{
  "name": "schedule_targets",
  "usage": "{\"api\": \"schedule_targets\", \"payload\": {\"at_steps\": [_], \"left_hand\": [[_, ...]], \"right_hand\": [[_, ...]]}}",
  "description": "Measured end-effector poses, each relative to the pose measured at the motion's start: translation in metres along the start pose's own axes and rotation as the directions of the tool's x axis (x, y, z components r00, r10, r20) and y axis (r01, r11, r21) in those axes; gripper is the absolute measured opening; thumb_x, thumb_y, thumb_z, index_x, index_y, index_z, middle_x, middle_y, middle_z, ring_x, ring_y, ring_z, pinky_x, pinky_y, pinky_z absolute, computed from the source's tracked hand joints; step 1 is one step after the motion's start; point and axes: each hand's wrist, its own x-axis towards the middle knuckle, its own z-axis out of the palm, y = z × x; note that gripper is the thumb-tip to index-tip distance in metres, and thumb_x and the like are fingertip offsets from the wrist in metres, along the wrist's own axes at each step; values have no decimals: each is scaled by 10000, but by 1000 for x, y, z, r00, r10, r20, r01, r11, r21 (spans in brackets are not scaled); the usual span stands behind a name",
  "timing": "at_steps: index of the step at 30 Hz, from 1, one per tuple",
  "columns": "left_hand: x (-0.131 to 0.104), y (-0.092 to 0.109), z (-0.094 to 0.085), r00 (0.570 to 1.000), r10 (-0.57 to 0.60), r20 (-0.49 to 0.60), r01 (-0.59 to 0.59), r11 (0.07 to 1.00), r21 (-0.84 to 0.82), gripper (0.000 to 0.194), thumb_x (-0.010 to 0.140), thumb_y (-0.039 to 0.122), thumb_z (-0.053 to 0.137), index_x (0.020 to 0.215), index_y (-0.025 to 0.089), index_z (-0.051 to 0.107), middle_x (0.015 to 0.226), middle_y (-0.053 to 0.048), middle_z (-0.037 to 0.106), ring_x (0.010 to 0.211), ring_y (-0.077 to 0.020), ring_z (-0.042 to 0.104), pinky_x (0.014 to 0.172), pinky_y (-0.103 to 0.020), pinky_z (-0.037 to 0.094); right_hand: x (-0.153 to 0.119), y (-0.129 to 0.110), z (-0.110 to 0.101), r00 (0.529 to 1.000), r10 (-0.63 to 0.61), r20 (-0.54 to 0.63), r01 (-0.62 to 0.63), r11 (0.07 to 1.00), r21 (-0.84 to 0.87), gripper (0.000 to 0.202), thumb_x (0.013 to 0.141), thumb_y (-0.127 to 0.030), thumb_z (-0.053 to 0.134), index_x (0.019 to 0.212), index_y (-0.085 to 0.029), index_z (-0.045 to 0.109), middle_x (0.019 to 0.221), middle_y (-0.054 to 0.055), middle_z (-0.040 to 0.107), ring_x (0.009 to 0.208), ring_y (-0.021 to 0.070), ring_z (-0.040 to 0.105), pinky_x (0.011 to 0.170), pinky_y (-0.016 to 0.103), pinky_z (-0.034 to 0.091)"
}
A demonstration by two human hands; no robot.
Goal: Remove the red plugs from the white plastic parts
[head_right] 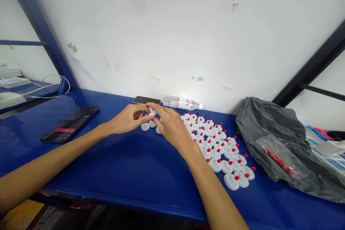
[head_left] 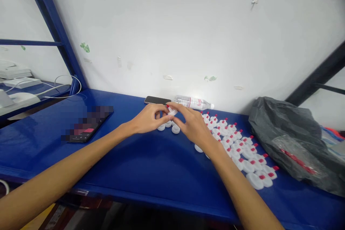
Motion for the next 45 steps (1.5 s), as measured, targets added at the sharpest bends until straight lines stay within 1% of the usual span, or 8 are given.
{"api": "schedule_targets", "payload": {"at_steps": [9, 20, 27, 29, 31, 35, 40, 45], "left_hand": [[1, -4, -1, 998, -59, -32, 57, 996, -64, 413, 1022, 493, 476, 818, 159, 611, 686, 28, 545, 588, -113, 446, 559, -258, 323], [-3, 6, 0, 999, -31, 20, 34, 991, -131, 413, 1044, 476, 409, 741, 199, 454, 649, 42, 460, 596, -119, 411, 564, -265, 332], [1, 1, -7, 972, -230, -43, 174, 834, -523, 416, 997, 420, 434, 654, 241, 281, 578, 64, 254, 468, -99, 236, 438, -263, 229], [5, -5, -16, 954, -233, -186, 140, 900, -412, 407, 994, 398, 407, 644, 243, 268, 577, 55, 254, 469, -108, 252, 455, -275, 247], [7, -12, -23, 944, -169, -282, 158, 986, -59, 397, 977, 375, 414, 624, 236, 297, 555, 37, 311, 489, -126, 311, 508, -296, 273], [6, -28, -28, 977, -188, -104, 214, 807, 550, 276, 925, 315, 458, 673, 212, 501, 636, -30, 615, 563, -183, 512, 565, -321, 291], [4, -37, -35, 959, -257, 122, 111, 732, 673, 177, 882, 270, 486, 819, 218, 644, 804, -73, 743, 700, -243, 656, 593, -315, 354], [3, -42, -46, 926, -327, 189, 80, 659, 748, 262, 866, 251, 473, 899, 220, 731, 930, -111, 763, 797, -281, 694, 654, -335, 437]], "right_hand": [[-1, -8, -4, 997, -5, 76, 5, 1000, 1, 621, 970, -157, 613, 1520, -329, 385, 1339, 45, 692, 1211, 272, 674, 985, 443, 563], [1, -3, 6, 999, -53, 2, 53, 997, -52, 339, 996, -299, 641, 1324, -214, 653, 1302, 90, 727, 1202, 264, 685, 1031, 420, 545], [-1, 36, -26, 996, 3, -92, -31, 955, -296, 255, 989, -208, 569, 1193, -196, 721, 1212, 103, 764, 1076, 303, 720, 949, 465, 535], [-4, 45, -41, 970, 110, -219, -177, 932, -315, 237, 967, -261, 596, 1156, -202, 727, 1138, 93, 784, 994, 306, 731, 904, 458, 536], [-5, 45, -50, 932, 184, -313, -272, 925, -266, 217, 956, -308, 606, 1123, -231, 721, 1071, 58, 791, 919, 279, 730, 868, 423, 529], [-1, 27, -47, 925, 229, -305, -274, 955, -115, 132, 947, -326, 621, 1032, -253, 691, 982, 13, 782, 867, 229, 715, 818, 353, 505], [0, 16, -27, 980, 191, 49, -189, 981, -34, 155, 947, -361, 665, 862, -242, 717, 939, 10, 780, 818, 208, 703, 773, 350, 506], [-2, 10, -17, 988, 82, 130, -88, 995, 42, 126, 914, -376, 742, 897, -267, 803, 981, 27, 741, 888, 194, 678, 757, 326, 512]]}}
